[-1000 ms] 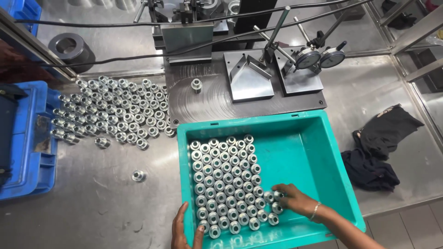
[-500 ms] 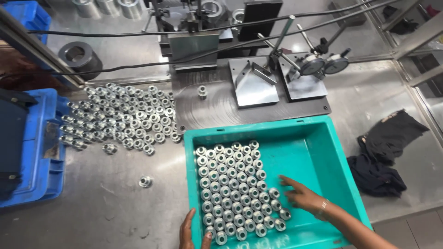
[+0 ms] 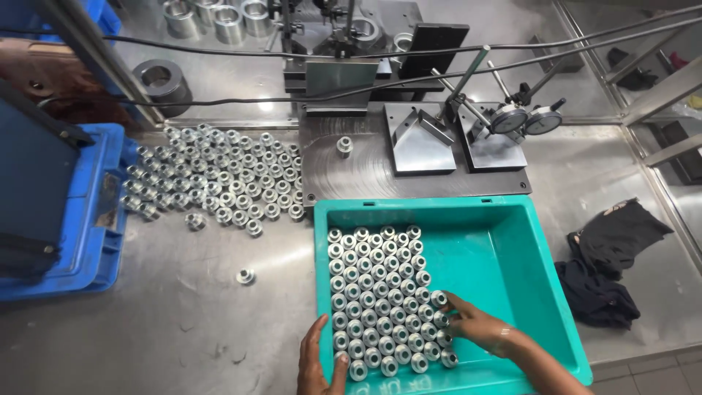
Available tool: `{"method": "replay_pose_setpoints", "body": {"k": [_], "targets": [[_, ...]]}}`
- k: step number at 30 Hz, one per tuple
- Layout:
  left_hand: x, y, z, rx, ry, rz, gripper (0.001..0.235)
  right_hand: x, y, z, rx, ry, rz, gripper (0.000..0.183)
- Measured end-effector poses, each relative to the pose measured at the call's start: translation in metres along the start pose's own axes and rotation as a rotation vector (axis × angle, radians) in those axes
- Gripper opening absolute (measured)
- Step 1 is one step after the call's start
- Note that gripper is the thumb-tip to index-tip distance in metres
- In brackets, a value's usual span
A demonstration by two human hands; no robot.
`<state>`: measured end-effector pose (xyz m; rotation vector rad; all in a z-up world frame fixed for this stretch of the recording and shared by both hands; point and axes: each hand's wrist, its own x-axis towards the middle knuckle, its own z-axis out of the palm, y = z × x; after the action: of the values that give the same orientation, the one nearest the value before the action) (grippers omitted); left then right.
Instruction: Sorting small cylindrical metal parts from a large pile on a stainless steel table into a green plastic tray.
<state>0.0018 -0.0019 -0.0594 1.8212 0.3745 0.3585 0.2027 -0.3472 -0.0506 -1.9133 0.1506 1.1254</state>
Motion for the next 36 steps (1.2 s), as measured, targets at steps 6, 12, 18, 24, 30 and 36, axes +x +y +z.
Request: {"method": "replay_pose_setpoints", "body": {"k": [6,12,18,24,30,36], "targets": [[0.009,0.008,-0.012,0.002,0.018,0.147,0.082,-0.016,-0.023,-0.006,0.062,0.011,0.203,0.084],[0.015,-0.022,-0.109,-0.181,-0.236,-0.332,0.078,0.098,0.042,-0.005,-0.214,0.641,-0.497,0.076],[0.065,-0.028,-0.242,0.549,-0.097,-0.202,0.083,0.026,-0.198,0.302,-0.193,0.131,-0.621,0.067],[0.173,-0.051,-0.274,0.665,-0.124,-0.002,0.079,0.078,-0.264,0.431,-0.749,0.251,-0.626,0.103],[0.273,-0.04,-0.246,0.647,-0.149,0.207,0.077,0.107,-0.356,0.432,-0.796,0.727,-0.246,0.09],[0.317,-0.049,-0.23,0.735,-0.156,0.326,0.063,0.168,-0.347,0.413,-0.789,0.871,-0.431,0.058]]}}
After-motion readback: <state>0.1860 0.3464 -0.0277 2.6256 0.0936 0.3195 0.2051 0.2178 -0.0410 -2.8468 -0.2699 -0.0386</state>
